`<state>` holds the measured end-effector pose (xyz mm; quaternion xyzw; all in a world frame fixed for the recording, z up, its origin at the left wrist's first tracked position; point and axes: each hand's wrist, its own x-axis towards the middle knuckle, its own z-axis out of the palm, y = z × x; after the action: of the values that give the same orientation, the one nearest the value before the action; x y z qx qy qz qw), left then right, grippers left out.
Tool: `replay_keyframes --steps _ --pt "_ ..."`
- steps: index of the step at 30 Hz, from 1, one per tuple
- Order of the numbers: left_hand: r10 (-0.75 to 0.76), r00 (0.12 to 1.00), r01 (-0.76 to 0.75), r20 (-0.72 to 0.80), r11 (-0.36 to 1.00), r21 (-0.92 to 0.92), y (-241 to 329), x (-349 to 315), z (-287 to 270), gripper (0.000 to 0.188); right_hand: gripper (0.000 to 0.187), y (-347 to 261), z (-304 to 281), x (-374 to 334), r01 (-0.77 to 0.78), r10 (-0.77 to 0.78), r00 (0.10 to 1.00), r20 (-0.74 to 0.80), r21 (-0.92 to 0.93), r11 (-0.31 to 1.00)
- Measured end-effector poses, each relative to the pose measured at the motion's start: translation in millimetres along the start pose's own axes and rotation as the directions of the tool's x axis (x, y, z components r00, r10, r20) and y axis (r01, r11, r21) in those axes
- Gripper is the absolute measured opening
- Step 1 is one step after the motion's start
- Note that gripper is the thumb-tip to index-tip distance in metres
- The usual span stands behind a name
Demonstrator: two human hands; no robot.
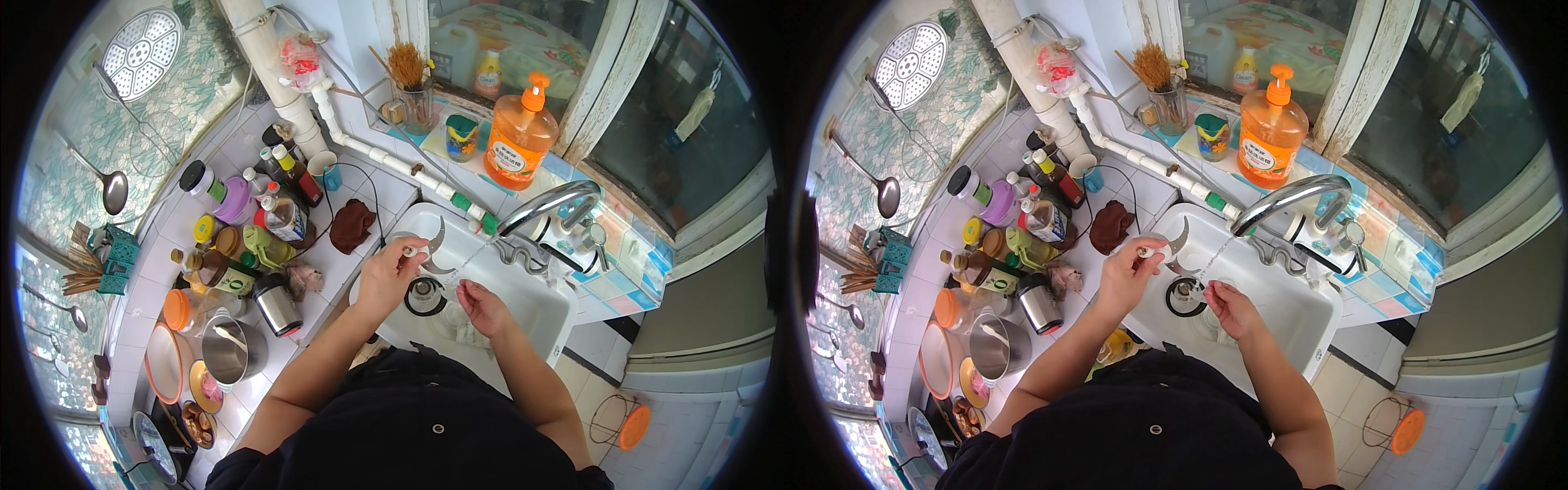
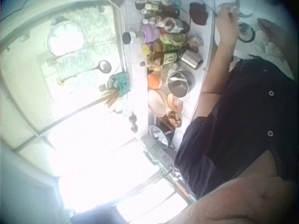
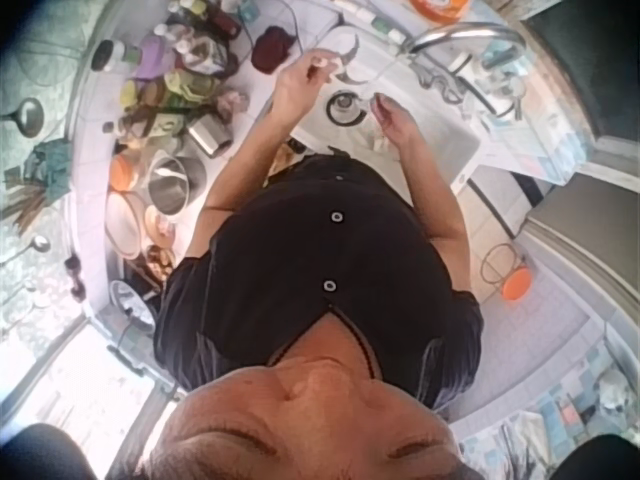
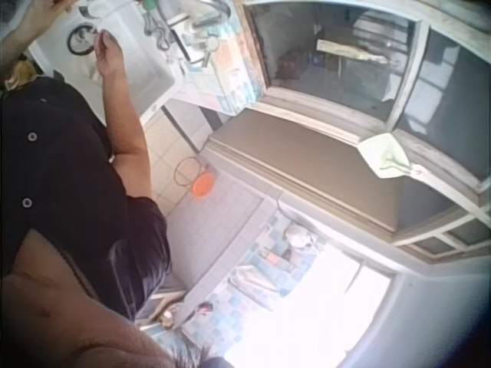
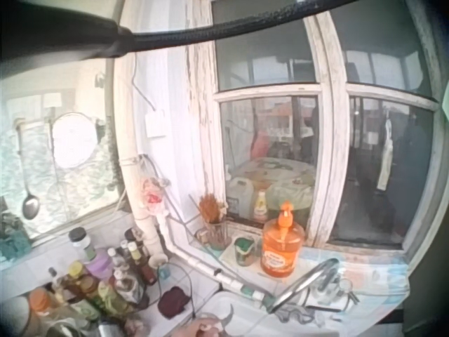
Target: The person washes a white plastic spoon and a small white plastic cap under running water in a kitchen sink. They use a cloth to scrub the items and rinse them thoroughly before placing them in the sink.
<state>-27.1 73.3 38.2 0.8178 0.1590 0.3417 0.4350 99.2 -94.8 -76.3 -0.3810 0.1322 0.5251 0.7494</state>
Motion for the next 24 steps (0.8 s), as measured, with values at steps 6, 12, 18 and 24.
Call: replay_keyframes --steps 6,12,18,24 --pt "-0.1 0.995 0.099 -0.011 0.995 -0.013 2.2 -0.7 -7.8 0.017 0.012 -10.7 -44.2 31.4 0.083 -0.112 0.965 -0.239 -0.13 0.988" --pt "-0.381 0.924 0.38 0.023 0.911 -0.159 -25.5 -16.7 -10.6 0.016 0.012 30.8 -95.2 71.0 0.0 -0.199 0.928 -0.314 -0.535 0.845" --pt "-0.554 0.832 0.525 0.018 0.777 -0.347 -40.1 -35.8 -12.8 0.016 0.019 56.1 -201.1 114.1 -0.183 -0.711 0.677 -0.191 -0.979 0.089" --pt "-0.631 0.776 0.575 -0.003 0.709 -0.408 -54.7 -41.2 -8.0 0.017 0.023 53.6 -226.4 106.1 -0.297 -0.555 0.813 -0.174 -0.945 -0.139"
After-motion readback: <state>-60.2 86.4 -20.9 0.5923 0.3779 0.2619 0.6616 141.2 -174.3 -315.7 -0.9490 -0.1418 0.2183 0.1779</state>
